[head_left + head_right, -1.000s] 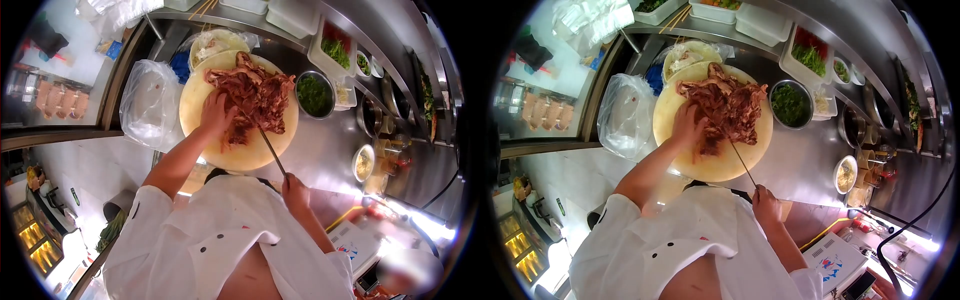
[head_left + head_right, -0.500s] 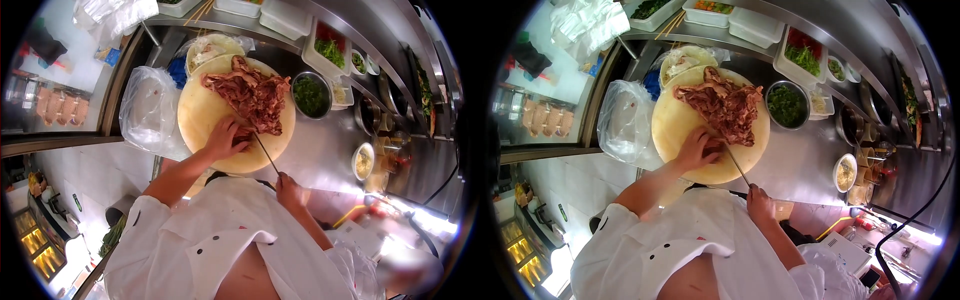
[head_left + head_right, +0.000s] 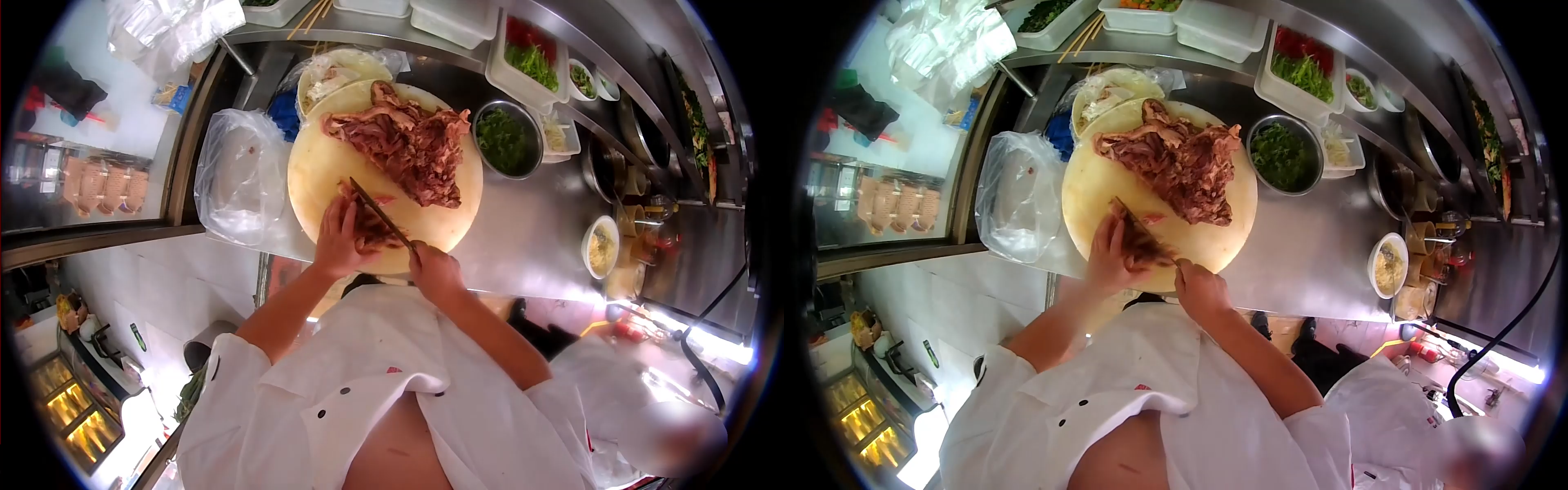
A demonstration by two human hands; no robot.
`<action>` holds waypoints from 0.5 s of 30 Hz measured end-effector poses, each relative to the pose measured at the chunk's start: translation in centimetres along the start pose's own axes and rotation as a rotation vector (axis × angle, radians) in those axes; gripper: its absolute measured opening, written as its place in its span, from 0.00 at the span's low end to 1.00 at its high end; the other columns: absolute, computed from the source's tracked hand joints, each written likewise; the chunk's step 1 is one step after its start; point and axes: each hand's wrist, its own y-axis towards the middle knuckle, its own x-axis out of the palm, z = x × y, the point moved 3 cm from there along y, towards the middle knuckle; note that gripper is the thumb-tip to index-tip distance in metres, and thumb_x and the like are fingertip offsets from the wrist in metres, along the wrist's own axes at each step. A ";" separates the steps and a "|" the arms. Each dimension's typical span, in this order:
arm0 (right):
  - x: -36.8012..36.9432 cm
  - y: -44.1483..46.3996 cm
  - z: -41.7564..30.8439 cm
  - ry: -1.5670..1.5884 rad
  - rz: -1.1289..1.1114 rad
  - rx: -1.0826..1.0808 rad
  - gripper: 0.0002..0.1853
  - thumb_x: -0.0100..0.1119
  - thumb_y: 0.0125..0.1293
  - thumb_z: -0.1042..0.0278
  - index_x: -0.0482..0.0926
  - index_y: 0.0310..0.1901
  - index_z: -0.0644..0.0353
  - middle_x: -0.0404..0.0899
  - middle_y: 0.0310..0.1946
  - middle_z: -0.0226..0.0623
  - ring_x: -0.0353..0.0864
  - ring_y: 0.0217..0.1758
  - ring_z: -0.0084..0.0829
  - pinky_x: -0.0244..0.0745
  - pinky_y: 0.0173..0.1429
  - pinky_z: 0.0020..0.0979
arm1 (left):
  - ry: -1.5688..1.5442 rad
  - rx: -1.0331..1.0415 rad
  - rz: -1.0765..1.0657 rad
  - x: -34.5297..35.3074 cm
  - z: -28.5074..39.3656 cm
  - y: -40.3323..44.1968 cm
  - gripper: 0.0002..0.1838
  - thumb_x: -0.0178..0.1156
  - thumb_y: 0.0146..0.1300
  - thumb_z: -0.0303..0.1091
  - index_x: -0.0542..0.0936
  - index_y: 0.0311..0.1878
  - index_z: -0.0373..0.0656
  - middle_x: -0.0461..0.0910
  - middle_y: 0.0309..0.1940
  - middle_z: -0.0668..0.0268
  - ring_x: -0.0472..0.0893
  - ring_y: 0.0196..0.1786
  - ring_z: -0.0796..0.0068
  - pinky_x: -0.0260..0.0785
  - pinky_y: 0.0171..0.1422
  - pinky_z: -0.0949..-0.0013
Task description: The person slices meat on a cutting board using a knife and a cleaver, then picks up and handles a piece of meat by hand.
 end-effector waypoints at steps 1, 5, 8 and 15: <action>-0.4 -0.2 0.0 -0.002 0.022 0.006 0.09 0.57 0.80 0.60 0.81 0.50 0.55 0.87 0.35 0.49 0.89 0.35 0.55 0.85 0.43 0.55 | 0.020 -0.028 0.036 0.2 0.2 0.4 0.71 0.88 0.40 0.55 0.59 0.85 0.37 0.57 0.82 0.36 0.61 0.83 0.30 0.58 0.85 0.37; -2.9 -1.4 1.0 -0.074 0.083 0.037 0.09 0.57 0.80 0.60 0.82 0.51 0.55 0.88 0.34 0.46 0.89 0.34 0.54 0.85 0.42 0.54 | 0.071 -0.120 0.126 -0.7 0.2 1.9 0.71 0.87 0.42 0.61 0.61 0.85 0.37 0.57 0.83 0.36 0.58 0.85 0.31 0.54 0.87 0.37; -3.4 -1.7 1.6 -0.120 0.107 0.042 0.10 0.56 0.81 0.60 0.81 0.52 0.55 0.87 0.34 0.47 0.89 0.34 0.54 0.85 0.42 0.54 | 0.088 -0.025 -0.052 -1.6 -0.6 4.1 0.70 0.86 0.43 0.65 0.63 0.84 0.38 0.60 0.83 0.39 0.57 0.87 0.35 0.50 0.90 0.38; -1.1 -1.9 2.7 -0.164 0.042 0.114 0.11 0.54 0.82 0.60 0.80 0.54 0.56 0.87 0.35 0.48 0.89 0.35 0.57 0.85 0.43 0.56 | 0.059 0.038 -0.203 -0.2 -0.3 3.6 0.71 0.88 0.35 0.61 0.65 0.83 0.38 0.64 0.81 0.43 0.59 0.87 0.41 0.48 0.92 0.39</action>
